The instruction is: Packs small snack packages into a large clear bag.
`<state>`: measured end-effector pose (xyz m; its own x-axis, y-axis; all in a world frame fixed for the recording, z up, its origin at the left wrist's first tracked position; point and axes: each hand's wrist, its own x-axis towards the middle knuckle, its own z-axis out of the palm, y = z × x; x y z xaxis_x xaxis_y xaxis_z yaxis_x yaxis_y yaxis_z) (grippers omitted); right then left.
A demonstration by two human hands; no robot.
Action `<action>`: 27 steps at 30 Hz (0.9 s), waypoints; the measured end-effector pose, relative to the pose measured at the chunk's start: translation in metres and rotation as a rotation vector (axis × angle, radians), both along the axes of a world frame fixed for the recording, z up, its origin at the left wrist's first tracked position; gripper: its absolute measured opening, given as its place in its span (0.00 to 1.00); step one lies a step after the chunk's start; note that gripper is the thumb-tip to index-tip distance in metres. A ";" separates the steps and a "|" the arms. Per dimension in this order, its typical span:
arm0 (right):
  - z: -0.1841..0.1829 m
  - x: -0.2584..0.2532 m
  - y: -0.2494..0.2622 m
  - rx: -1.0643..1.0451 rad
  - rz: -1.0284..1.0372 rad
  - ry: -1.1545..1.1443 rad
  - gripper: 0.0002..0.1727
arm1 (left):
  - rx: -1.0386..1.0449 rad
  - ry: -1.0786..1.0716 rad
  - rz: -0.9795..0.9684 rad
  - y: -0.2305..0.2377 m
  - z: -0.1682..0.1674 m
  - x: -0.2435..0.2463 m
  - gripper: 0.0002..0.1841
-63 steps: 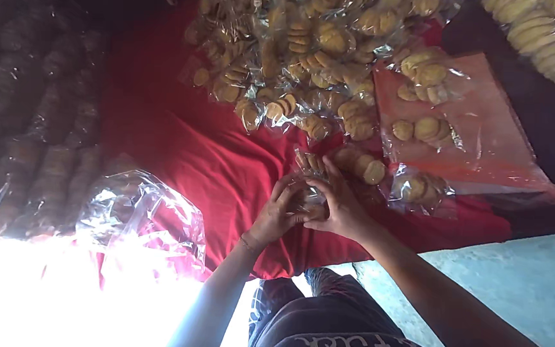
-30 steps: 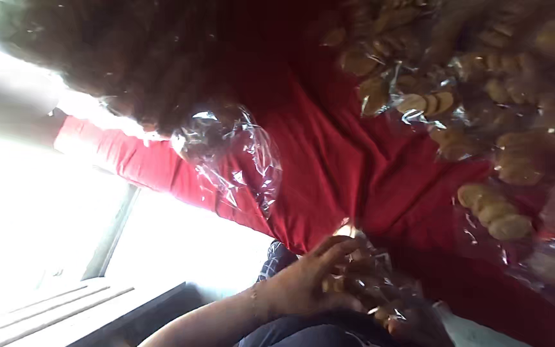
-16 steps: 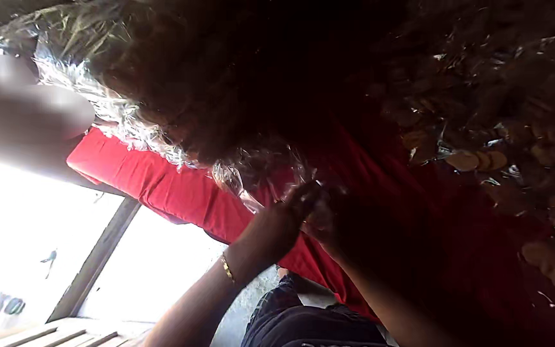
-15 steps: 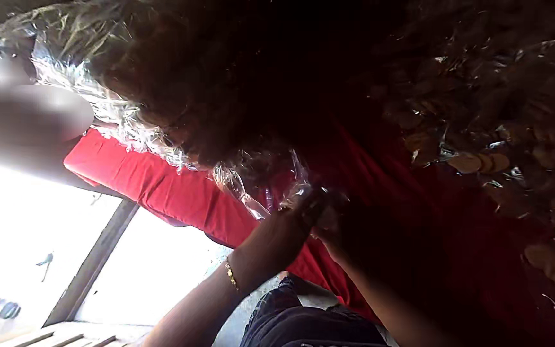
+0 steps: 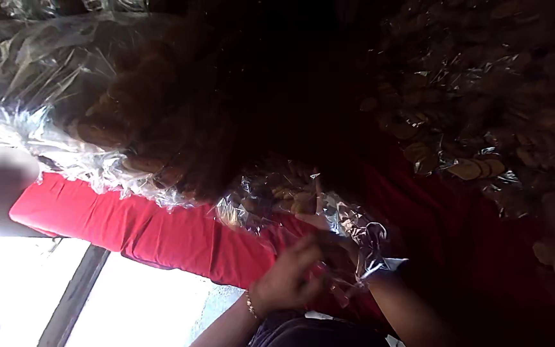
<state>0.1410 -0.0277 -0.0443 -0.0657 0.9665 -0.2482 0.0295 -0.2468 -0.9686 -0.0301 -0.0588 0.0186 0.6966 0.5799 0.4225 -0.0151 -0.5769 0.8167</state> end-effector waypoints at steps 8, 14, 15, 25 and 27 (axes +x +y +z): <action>-0.047 -0.024 0.063 0.391 0.013 -0.707 0.56 | -0.161 0.300 0.248 0.066 -0.100 -0.058 0.19; 0.000 -0.057 0.074 -0.137 0.291 -0.811 0.30 | -0.112 0.378 0.304 0.076 -0.090 -0.054 0.29; 0.000 -0.054 0.077 -0.157 0.362 -0.718 0.29 | -0.116 0.344 0.311 0.080 -0.091 -0.053 0.28; -0.045 -0.044 0.074 -0.262 0.246 -0.714 0.30 | 0.004 0.246 0.279 0.073 -0.065 -0.066 0.11; -0.046 -0.046 0.069 -0.242 0.246 -0.735 0.32 | 0.151 0.202 0.443 0.076 -0.072 -0.058 0.11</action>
